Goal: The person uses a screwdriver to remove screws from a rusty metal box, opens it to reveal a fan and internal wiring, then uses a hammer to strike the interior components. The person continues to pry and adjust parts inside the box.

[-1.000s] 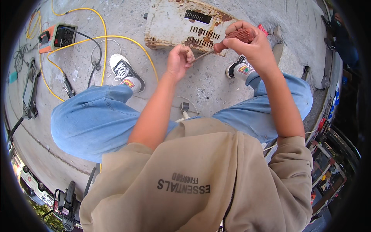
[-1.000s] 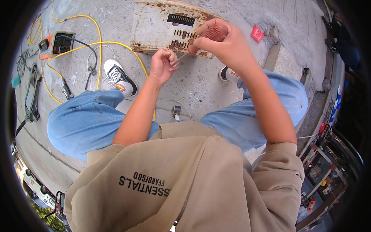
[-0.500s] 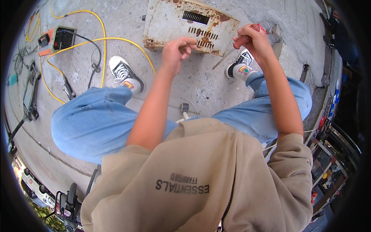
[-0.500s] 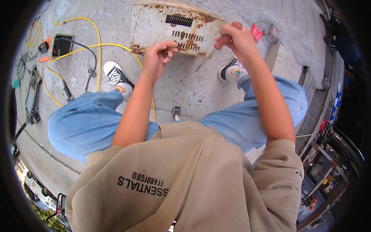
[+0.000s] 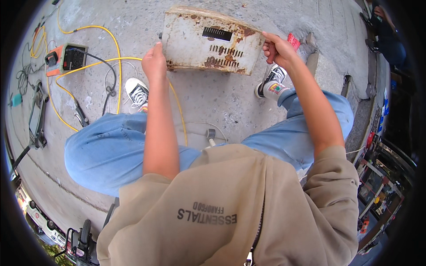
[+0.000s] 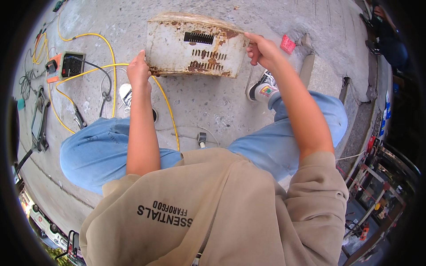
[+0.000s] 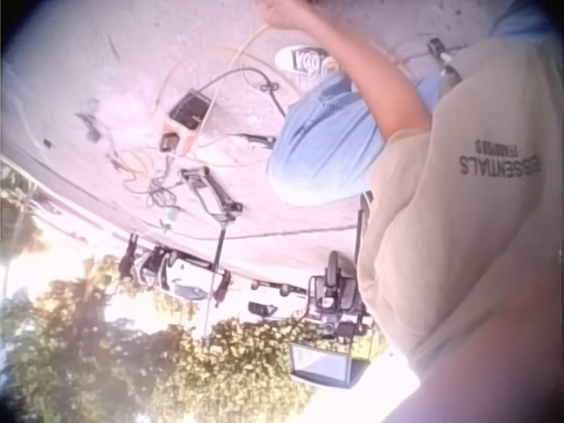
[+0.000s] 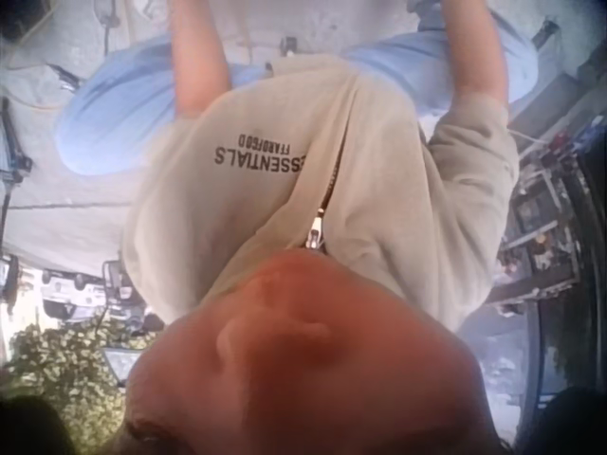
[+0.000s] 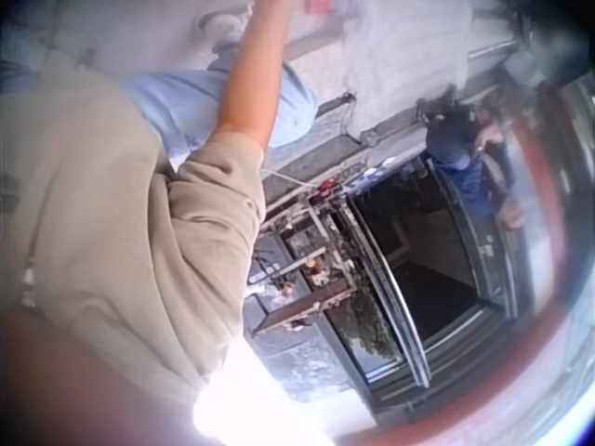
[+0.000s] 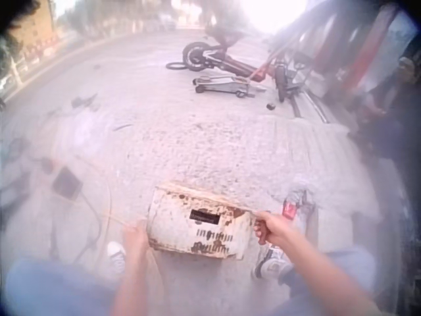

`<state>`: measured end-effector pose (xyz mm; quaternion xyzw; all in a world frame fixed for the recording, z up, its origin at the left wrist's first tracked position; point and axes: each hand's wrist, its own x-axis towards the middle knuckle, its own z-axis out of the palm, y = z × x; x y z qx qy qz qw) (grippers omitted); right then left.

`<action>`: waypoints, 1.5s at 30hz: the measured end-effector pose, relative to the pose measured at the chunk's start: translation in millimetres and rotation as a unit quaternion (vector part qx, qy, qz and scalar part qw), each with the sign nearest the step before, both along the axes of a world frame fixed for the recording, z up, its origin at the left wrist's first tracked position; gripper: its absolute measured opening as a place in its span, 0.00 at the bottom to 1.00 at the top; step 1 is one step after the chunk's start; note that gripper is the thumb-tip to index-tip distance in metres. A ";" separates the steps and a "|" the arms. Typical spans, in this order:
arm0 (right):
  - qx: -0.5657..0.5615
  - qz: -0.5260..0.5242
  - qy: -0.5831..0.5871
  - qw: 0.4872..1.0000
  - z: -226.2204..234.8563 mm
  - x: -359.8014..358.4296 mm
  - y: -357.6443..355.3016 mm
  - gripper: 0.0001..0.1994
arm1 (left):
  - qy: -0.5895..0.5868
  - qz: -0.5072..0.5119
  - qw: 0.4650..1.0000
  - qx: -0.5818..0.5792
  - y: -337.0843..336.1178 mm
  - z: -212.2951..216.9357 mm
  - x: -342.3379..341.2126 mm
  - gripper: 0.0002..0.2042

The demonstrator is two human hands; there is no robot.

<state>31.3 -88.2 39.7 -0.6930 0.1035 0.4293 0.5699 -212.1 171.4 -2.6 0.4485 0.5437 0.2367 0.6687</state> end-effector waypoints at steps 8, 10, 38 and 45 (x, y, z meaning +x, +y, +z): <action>-0.026 -0.025 -0.125 0.991 67.4 2.7 28.0 0.19 | -0.103 0.003 0.993 -0.051 18.3 61.1 5.0 0.06; 0.018 -0.029 -0.135 0.990 83.6 8.9 31.6 0.18 | -0.142 0.002 0.989 -0.036 27.4 69.4 12.6 0.05; 0.120 -0.272 -0.291 0.909 13.0 142.6 97.7 0.15 | 0.160 -0.253 0.887 0.352 127.6 -12.3 132.2 0.22; -0.047 -0.068 -0.251 0.964 -50.1 148.9 61.4 0.21 | 0.306 -0.263 0.911 0.086 152.2 -72.4 75.7 0.25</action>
